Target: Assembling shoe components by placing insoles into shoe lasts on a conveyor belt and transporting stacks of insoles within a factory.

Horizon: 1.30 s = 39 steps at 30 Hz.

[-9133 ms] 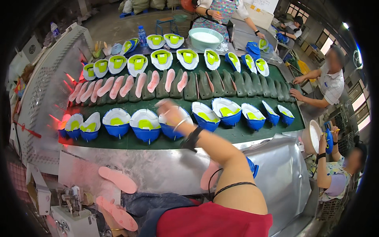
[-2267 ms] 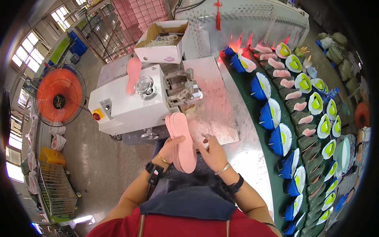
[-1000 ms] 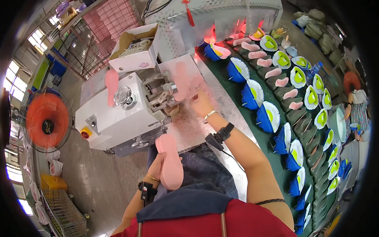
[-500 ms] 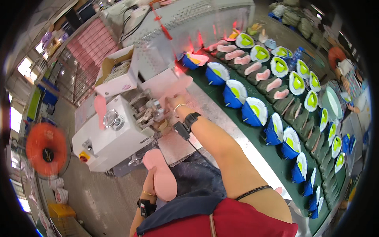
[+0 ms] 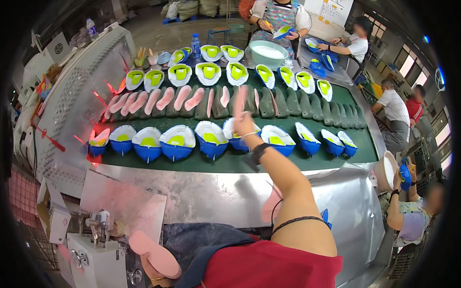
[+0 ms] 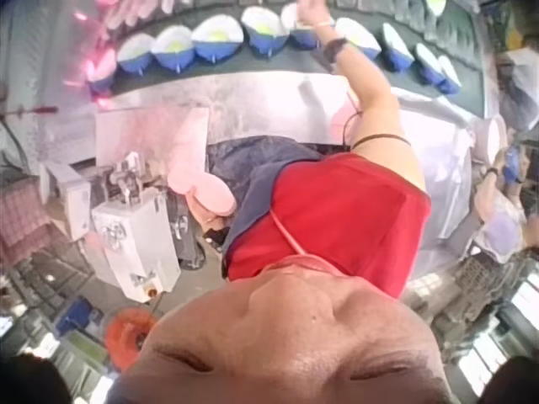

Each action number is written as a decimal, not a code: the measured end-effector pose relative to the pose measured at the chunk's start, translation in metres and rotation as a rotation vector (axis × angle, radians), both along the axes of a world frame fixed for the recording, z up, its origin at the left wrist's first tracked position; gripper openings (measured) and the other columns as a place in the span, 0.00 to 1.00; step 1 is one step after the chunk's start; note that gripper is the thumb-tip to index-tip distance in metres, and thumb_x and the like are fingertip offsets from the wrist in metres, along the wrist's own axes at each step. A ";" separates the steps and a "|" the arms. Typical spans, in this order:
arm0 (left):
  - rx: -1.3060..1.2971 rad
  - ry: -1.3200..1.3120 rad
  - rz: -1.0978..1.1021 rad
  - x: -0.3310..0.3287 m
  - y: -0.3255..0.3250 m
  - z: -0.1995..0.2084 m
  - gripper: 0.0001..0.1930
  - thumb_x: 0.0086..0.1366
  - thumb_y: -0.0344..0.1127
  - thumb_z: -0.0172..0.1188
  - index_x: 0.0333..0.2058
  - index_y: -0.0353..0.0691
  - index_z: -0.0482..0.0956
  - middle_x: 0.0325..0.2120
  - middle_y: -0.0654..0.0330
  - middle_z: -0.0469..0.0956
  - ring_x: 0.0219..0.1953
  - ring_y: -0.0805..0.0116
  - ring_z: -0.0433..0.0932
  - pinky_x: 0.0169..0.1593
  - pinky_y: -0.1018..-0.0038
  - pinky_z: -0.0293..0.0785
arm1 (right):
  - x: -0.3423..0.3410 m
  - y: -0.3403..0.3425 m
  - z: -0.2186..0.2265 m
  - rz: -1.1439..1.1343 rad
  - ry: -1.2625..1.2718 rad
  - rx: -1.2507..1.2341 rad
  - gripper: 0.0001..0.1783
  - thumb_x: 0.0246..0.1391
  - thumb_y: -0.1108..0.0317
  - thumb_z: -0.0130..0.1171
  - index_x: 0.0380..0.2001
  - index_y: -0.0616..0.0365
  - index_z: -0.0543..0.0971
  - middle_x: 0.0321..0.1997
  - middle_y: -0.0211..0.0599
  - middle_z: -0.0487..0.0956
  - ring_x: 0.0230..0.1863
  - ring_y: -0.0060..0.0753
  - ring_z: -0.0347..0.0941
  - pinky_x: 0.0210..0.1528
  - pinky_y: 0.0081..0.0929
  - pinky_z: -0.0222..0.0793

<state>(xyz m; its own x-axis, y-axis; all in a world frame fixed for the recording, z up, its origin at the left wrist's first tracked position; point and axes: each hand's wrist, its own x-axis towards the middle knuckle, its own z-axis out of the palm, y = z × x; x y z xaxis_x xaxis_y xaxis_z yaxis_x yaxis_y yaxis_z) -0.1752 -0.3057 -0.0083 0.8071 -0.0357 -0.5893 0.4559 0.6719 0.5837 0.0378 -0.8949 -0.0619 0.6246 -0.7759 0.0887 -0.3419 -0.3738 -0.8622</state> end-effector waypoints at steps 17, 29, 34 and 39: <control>0.049 0.022 -0.046 0.015 -0.037 0.017 0.25 0.55 0.44 0.55 0.50 0.39 0.69 0.40 0.55 0.76 0.41 0.56 0.77 0.44 0.62 0.75 | -0.066 -0.225 0.035 -0.242 0.437 -0.388 0.15 0.46 0.70 0.55 0.39 0.61 0.79 0.43 0.55 0.78 0.48 0.53 0.74 0.51 0.41 0.69; 0.986 -0.440 -0.414 0.007 0.010 -0.039 0.15 0.60 0.30 0.53 0.45 0.31 0.73 0.34 0.53 0.77 0.35 0.64 0.78 0.38 0.71 0.76 | -0.062 0.291 0.049 1.109 -0.043 -0.016 0.14 0.56 0.58 0.56 0.34 0.59 0.78 0.32 0.41 0.76 0.34 0.40 0.74 0.37 0.34 0.69; 0.654 -0.151 0.100 0.015 -0.002 -0.019 0.15 0.65 0.37 0.54 0.44 0.32 0.74 0.37 0.58 0.78 0.41 0.68 0.76 0.46 0.74 0.72 | -0.121 0.419 0.079 1.528 0.028 0.086 0.21 0.56 0.51 0.52 0.35 0.60 0.78 0.39 0.48 0.78 0.37 0.47 0.77 0.37 0.34 0.71; -0.063 0.034 0.120 -0.002 0.014 0.010 0.19 0.66 0.42 0.46 0.45 0.33 0.73 0.37 0.53 0.78 0.39 0.61 0.78 0.45 0.67 0.75 | -0.078 0.441 0.015 1.452 0.094 0.318 0.16 0.49 0.59 0.57 0.31 0.64 0.76 0.24 0.50 0.79 0.27 0.42 0.78 0.29 0.32 0.71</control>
